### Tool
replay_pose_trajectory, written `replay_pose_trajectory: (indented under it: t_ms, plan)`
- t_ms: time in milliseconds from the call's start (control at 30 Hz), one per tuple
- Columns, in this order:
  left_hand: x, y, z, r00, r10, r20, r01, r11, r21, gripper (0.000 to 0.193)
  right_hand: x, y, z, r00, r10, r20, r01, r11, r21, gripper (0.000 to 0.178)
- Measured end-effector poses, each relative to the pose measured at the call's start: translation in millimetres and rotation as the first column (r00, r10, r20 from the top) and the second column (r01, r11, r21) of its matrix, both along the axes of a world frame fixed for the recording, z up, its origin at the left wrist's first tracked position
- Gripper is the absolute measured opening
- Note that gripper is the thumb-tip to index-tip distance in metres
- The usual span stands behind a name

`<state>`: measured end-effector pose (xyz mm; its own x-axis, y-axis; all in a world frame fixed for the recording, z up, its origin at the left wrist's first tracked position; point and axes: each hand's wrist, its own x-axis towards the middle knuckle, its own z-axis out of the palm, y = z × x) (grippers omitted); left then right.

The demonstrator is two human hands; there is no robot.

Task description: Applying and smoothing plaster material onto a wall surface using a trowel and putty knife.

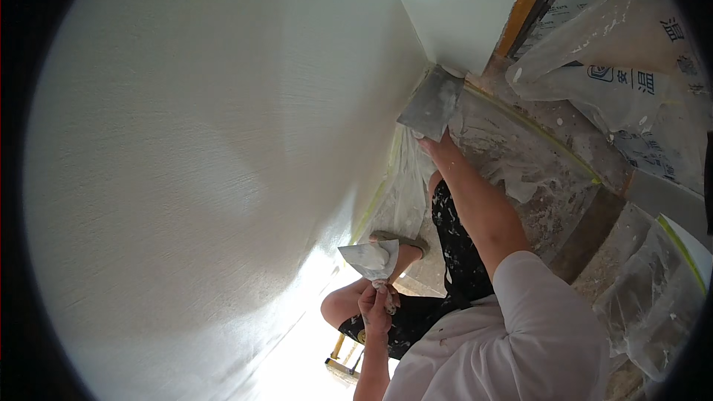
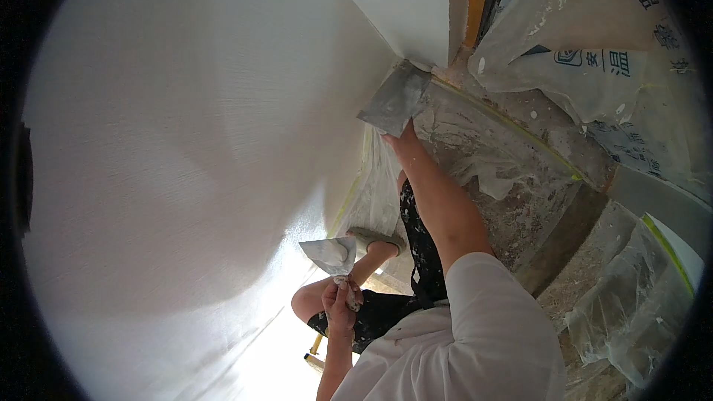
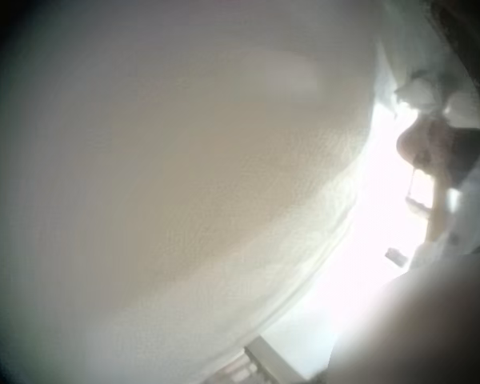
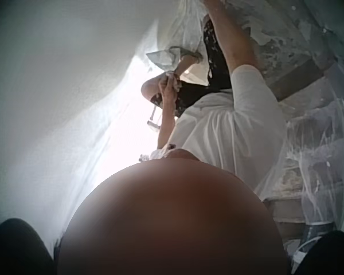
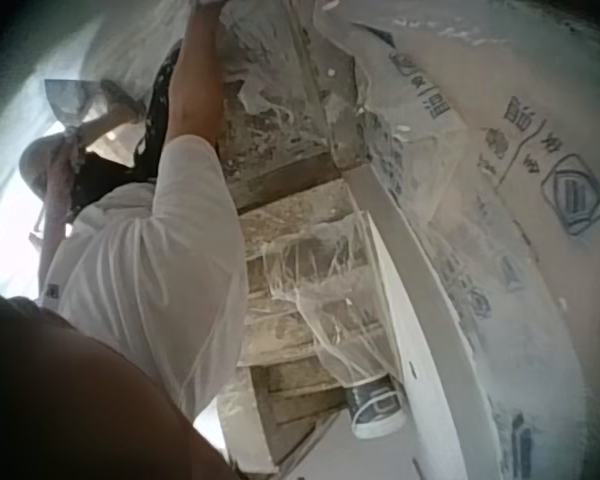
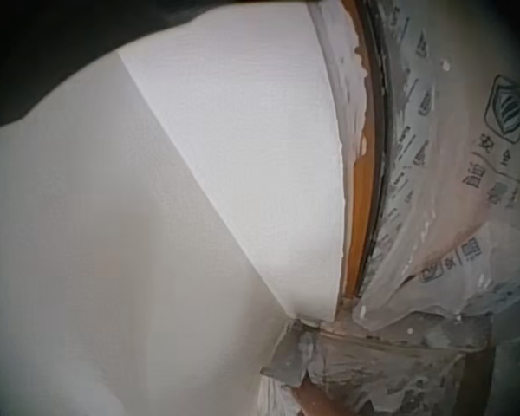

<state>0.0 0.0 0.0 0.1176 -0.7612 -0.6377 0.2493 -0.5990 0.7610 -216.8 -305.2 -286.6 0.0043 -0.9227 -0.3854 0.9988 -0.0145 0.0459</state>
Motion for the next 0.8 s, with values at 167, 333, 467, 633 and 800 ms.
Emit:
replay_pose_trajectory:
  t_ms: [167,333,467,633,800]
  plan:
    - [0.6,0.5,1.2,1.000,-0.008,0.005,0.008,1.000,0.003,0.016,1.3,-12.3,58.3,0.968,-0.176,0.179,0.161,0.982,0.094,0.038]
    - [1.3,3.8,1.4,1.000,-0.015,0.000,0.015,1.000,-0.009,0.015,0.5,-30.7,95.6,0.965,-0.243,0.100,0.221,0.956,0.190,0.034]
    - [-1.4,6.0,4.0,1.000,-0.019,-0.018,0.019,1.000,0.001,0.016,-9.4,-42.7,107.7,0.969,-0.217,0.115,0.182,0.950,0.252,0.017]
    - [-5.7,7.1,5.3,0.998,-0.049,-0.038,0.049,0.999,-0.013,0.016,-22.0,-52.9,151.6,0.976,-0.170,0.133,0.132,0.958,0.254,0.020]
    - [-6.1,12.4,7.4,0.997,-0.052,-0.058,0.051,0.999,-0.016,0.016,-24.7,-59.6,224.1,0.951,-0.228,0.207,0.114,0.885,0.452,0.022]
